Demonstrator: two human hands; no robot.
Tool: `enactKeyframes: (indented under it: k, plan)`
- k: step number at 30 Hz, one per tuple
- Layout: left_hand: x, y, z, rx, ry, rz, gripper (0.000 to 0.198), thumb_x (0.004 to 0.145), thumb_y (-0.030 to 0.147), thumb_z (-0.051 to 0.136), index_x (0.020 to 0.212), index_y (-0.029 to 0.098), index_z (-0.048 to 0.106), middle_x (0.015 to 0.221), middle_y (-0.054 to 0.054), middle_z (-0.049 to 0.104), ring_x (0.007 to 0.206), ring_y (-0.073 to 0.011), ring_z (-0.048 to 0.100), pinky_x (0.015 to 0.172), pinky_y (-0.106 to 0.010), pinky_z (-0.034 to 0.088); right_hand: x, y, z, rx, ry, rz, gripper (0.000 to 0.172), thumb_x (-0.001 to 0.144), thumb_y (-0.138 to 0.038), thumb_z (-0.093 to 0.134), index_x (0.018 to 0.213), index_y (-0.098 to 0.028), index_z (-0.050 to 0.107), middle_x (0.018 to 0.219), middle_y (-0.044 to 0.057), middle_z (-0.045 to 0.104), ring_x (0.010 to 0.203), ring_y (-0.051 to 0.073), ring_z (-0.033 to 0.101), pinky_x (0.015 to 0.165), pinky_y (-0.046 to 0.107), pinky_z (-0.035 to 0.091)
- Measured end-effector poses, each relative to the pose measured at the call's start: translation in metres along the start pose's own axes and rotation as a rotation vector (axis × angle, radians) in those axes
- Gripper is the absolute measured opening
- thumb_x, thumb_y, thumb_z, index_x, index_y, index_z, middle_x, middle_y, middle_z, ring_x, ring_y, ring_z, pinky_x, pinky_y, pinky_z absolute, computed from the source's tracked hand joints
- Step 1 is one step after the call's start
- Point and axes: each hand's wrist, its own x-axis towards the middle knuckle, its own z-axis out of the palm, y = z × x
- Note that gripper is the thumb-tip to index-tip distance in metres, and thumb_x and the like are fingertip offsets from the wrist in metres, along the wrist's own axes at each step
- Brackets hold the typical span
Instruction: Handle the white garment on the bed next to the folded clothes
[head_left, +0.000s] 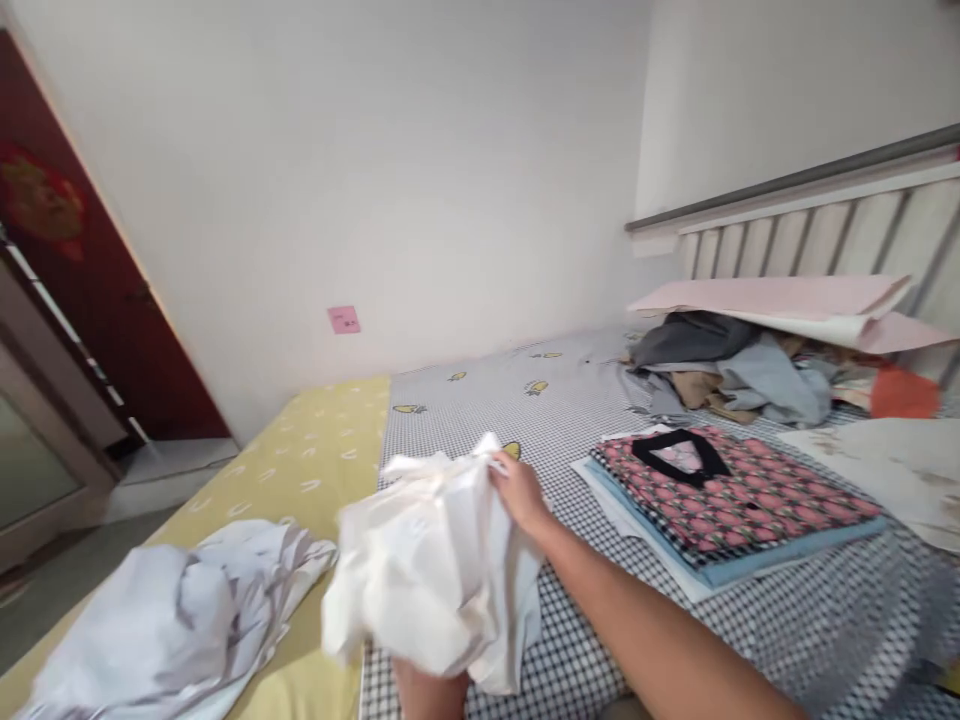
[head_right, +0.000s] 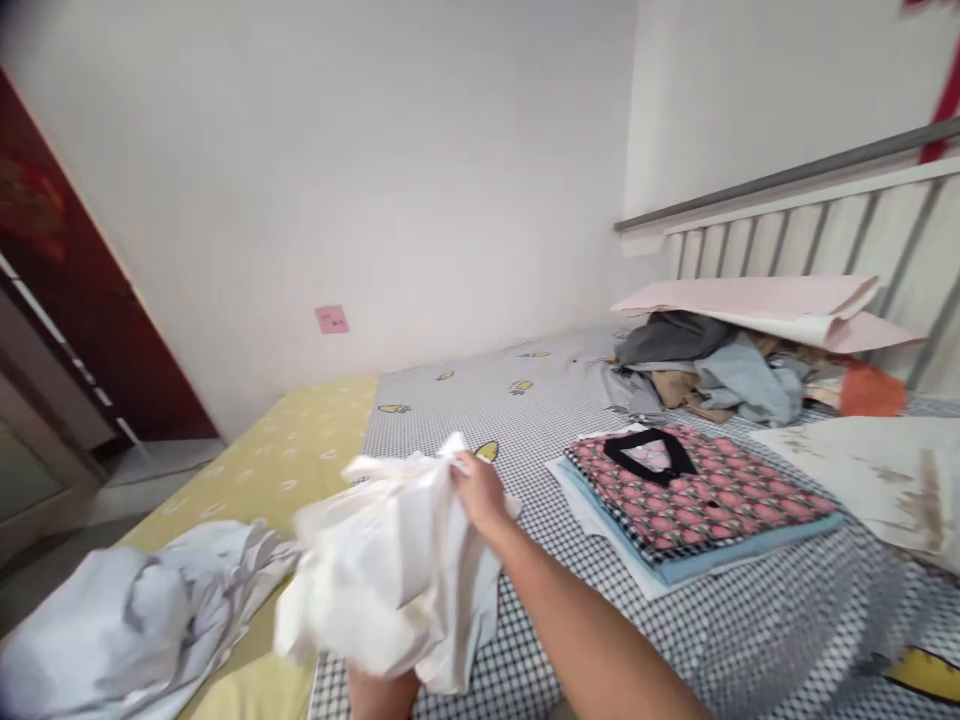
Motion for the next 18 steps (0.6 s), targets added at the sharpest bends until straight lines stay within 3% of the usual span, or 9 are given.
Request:
enactKeyframes:
  k: [2, 4, 7, 10, 15, 18]
  plan:
    - [0.017, 0.007, 0.006, 0.101, 0.008, 0.020, 0.030, 0.095, 0.022, 0.053, 0.116, 0.021, 0.074, 0.128, -0.013, 0.071, 0.132, -0.0360, 0.055, 0.118, -0.063, 0.031, -0.009, 0.053, -0.002, -0.130, 0.027, 0.171, 0.033, 0.098, -0.022, 0.041, 0.111, -0.018, 0.071, 0.099, 0.013, 0.077, 0.095, 0.028, 0.071, 0.077, 0.034, 0.048]
    - [0.025, 0.012, 0.009, 0.179, 0.054, 0.004, 0.042, 0.097, 0.018, 0.041, 0.129, 0.021, 0.068, 0.141, -0.013, 0.065, 0.138, -0.0380, 0.049, 0.116, -0.067, 0.030, -0.025, 0.098, -0.002, -0.244, 0.013, 0.285, 0.028, 0.093, -0.022, 0.046, 0.101, -0.020, 0.072, 0.083, 0.010, 0.076, 0.083, 0.027, 0.071, 0.071, 0.034, 0.046]
    - [0.025, 0.014, 0.013, 0.194, 0.104, -0.031, 0.051, 0.098, 0.019, 0.034, 0.146, 0.020, 0.053, 0.153, -0.012, 0.053, 0.142, -0.0341, 0.045, 0.118, -0.063, 0.031, -0.052, 0.139, 0.000, -0.346, -0.012, 0.279, 0.029, 0.093, -0.028, 0.045, 0.105, -0.020, 0.071, 0.092, 0.011, 0.078, 0.089, 0.027, 0.071, 0.077, 0.035, 0.047]
    - [0.024, 0.013, 0.013, 0.155, 0.060, -0.052, 0.052, 0.099, 0.021, 0.032, 0.147, 0.020, 0.052, 0.156, -0.012, 0.050, 0.145, -0.0328, 0.042, 0.121, -0.064, 0.026, -0.067, 0.154, 0.004, -0.390, -0.036, 0.189, 0.033, 0.095, -0.029, 0.041, 0.108, -0.019, 0.069, 0.103, 0.012, 0.078, 0.098, 0.027, 0.070, 0.084, 0.036, 0.046]
    - [0.030, 0.005, 0.012, -0.071, -0.112, -0.191, 0.052, 0.100, 0.039, 0.032, 0.147, 0.024, 0.051, 0.160, -0.009, 0.046, 0.150, -0.0310, 0.035, 0.124, -0.063, 0.021, -0.073, 0.160, 0.008, -0.430, -0.037, 0.057, 0.029, 0.095, -0.026, 0.039, 0.099, -0.021, 0.067, 0.102, 0.010, 0.077, 0.095, 0.026, 0.070, 0.081, 0.036, 0.042]
    - [0.038, -0.008, 0.012, -0.288, -0.106, -0.273, 0.056, 0.101, 0.045, 0.026, 0.149, 0.025, 0.045, 0.161, -0.011, 0.043, 0.150, -0.0283, 0.036, 0.123, -0.060, 0.026, -0.073, 0.164, 0.012, -0.432, -0.019, 0.036, 0.027, 0.097, -0.026, 0.039, 0.097, -0.021, 0.065, 0.101, 0.011, 0.077, 0.091, 0.025, 0.070, 0.078, 0.036, 0.040]
